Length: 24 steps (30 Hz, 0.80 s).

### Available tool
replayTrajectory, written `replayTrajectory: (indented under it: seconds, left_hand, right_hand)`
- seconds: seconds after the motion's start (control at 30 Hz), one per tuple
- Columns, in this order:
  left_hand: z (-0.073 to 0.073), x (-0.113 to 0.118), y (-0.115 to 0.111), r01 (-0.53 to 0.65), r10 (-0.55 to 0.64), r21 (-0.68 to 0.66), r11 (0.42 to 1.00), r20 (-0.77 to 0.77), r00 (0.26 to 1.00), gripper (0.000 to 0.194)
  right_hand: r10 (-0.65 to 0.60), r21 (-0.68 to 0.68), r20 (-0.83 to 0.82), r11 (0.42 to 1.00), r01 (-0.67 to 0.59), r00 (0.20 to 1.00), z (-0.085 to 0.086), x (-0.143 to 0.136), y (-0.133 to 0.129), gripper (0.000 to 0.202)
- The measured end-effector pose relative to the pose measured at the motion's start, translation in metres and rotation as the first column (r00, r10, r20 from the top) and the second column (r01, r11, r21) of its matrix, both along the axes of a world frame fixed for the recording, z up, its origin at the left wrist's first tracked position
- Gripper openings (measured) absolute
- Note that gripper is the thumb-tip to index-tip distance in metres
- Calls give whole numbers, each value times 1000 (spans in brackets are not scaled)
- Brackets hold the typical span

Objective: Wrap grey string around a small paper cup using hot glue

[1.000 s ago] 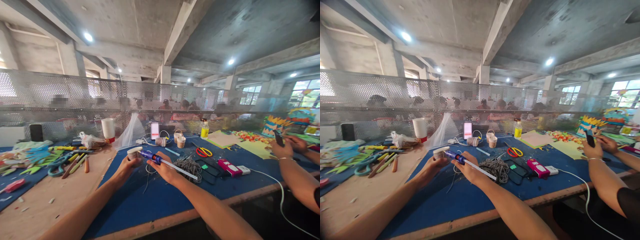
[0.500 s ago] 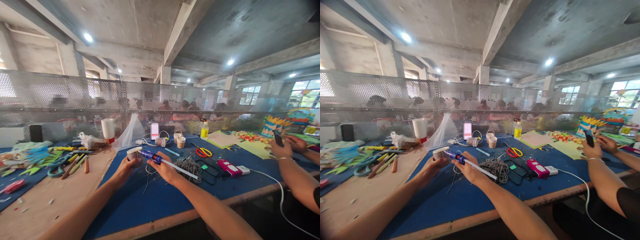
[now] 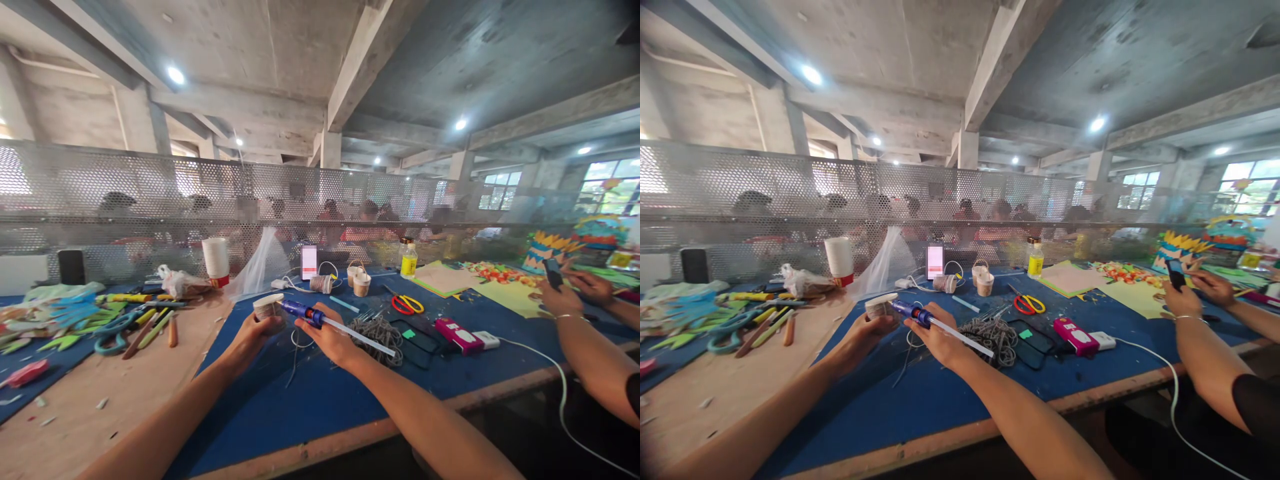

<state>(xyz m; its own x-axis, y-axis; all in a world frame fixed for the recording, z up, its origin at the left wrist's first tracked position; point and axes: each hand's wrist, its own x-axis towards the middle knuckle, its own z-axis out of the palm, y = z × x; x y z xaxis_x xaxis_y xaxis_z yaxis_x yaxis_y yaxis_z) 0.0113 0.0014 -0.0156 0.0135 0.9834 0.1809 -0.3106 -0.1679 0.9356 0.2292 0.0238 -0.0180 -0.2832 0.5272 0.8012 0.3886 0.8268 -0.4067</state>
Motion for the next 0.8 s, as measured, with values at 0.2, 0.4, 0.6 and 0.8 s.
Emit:
replayTrajectory:
  seconds: [0.2, 0.4, 0.6, 0.8]
  left_hand:
    - [-3, -1, 3, -3, 3, 2, 1000, 28, 1000, 54]
    - [2, 1, 0, -15, 15, -12, 1000, 19, 1000, 49]
    - [1, 0, 1, 19, -19, 6, 1000, 31, 999, 47]
    - [1, 0, 1, 2, -2, -8, 1000, 40, 999, 47]
  right_hand:
    - [23, -11, -16, 1000, -23, 1000, 3, 1, -2, 41]
    - [7, -5, -16, 1000, -7, 1000, 3, 1, -1, 40]
    - [-31, -6, 4, 999, 31, 1000, 4, 1, -2, 38]
    - [-49, 41, 7, 998, 49, 999, 1, 1, 0, 37]
